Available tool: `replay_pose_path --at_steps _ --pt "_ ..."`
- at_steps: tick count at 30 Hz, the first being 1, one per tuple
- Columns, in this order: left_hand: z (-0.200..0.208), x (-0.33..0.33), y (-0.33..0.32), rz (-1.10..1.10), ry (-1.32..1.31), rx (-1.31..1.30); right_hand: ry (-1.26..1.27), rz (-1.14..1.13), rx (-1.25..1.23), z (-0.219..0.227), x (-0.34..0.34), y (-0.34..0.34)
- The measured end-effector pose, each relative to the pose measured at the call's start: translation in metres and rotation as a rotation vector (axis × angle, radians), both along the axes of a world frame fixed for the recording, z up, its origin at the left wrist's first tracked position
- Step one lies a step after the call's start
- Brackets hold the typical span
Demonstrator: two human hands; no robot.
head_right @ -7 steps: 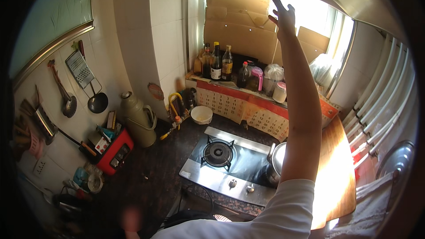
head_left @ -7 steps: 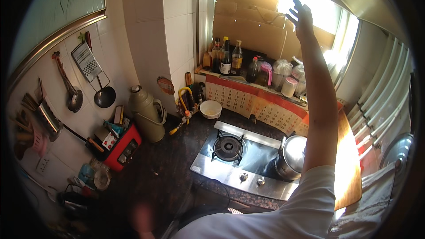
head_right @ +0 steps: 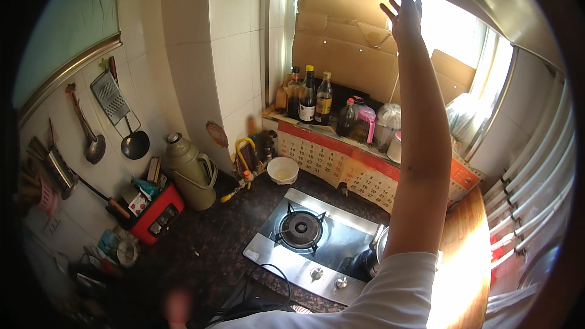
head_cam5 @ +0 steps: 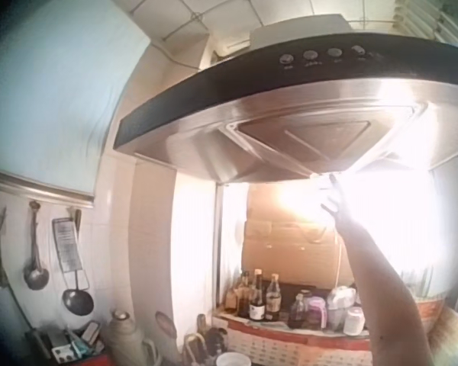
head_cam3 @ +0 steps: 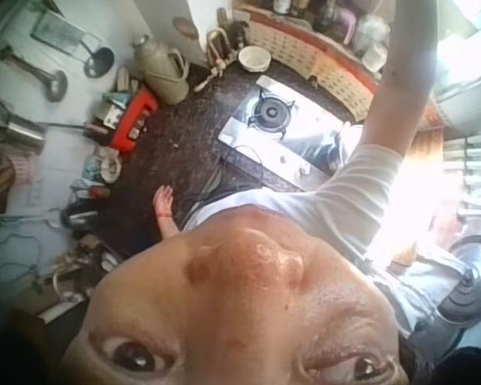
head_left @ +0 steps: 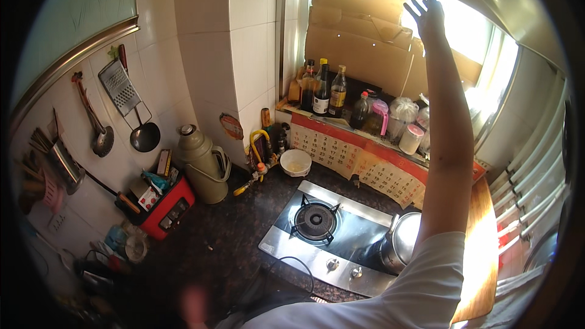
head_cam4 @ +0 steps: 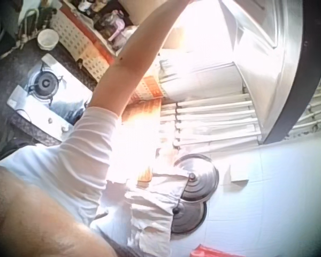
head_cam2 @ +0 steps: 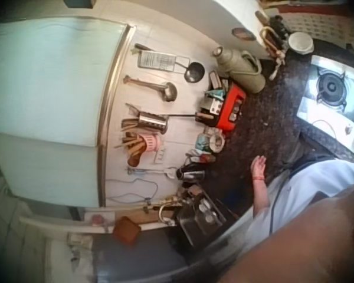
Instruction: The person uses a screwdriver to unscrew a fastener from the underside of a kitchen range hood and then removes a filter panel by hand.
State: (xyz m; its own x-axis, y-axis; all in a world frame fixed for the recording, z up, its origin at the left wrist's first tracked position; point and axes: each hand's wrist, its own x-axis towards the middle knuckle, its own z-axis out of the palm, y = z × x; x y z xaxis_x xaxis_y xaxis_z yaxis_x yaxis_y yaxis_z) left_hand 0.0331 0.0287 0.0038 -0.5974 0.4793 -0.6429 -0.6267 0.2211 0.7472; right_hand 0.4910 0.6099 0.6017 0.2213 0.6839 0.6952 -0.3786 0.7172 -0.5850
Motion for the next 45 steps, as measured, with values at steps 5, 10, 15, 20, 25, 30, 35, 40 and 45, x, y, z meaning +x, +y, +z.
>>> replay_pose_path --at_steps 5,10,15,20,25,30,35,40,45 --pt "-0.017 0.011 0.027 0.038 -0.036 0.018 0.102 0.009 0.152 0.025 -0.007 0.023" --pt "-0.028 0.011 0.067 0.011 0.012 0.049 0.182 0.068 0.093 0.026 0.006 0.053" --pt "-0.047 0.007 0.065 -0.503 0.793 -0.27 0.168 0.234 0.225 -0.008 0.0 0.073" --pt "-0.038 0.007 0.075 -0.799 1.815 -0.651 0.035 0.476 0.141 -0.095 -0.055 0.037" --pt "0.073 0.029 0.133 -0.755 1.297 -0.126 -0.073 0.849 0.096 -0.196 -0.116 -0.058" --pt "0.178 0.065 0.17 -0.406 0.343 0.606 -0.139 1.077 -0.074 -0.301 -0.193 -0.154" --pt "0.206 0.086 0.163 -0.479 0.198 0.738 -0.26 1.382 -0.28 -0.369 -0.25 -0.25" --pt "0.174 0.063 0.111 -0.367 0.017 0.832 -0.44 1.525 -0.374 -0.408 -0.291 -0.305" --pt "0.152 0.03 0.054 -0.211 -0.025 0.829 -0.744 1.548 -0.313 -0.427 -0.32 -0.335"
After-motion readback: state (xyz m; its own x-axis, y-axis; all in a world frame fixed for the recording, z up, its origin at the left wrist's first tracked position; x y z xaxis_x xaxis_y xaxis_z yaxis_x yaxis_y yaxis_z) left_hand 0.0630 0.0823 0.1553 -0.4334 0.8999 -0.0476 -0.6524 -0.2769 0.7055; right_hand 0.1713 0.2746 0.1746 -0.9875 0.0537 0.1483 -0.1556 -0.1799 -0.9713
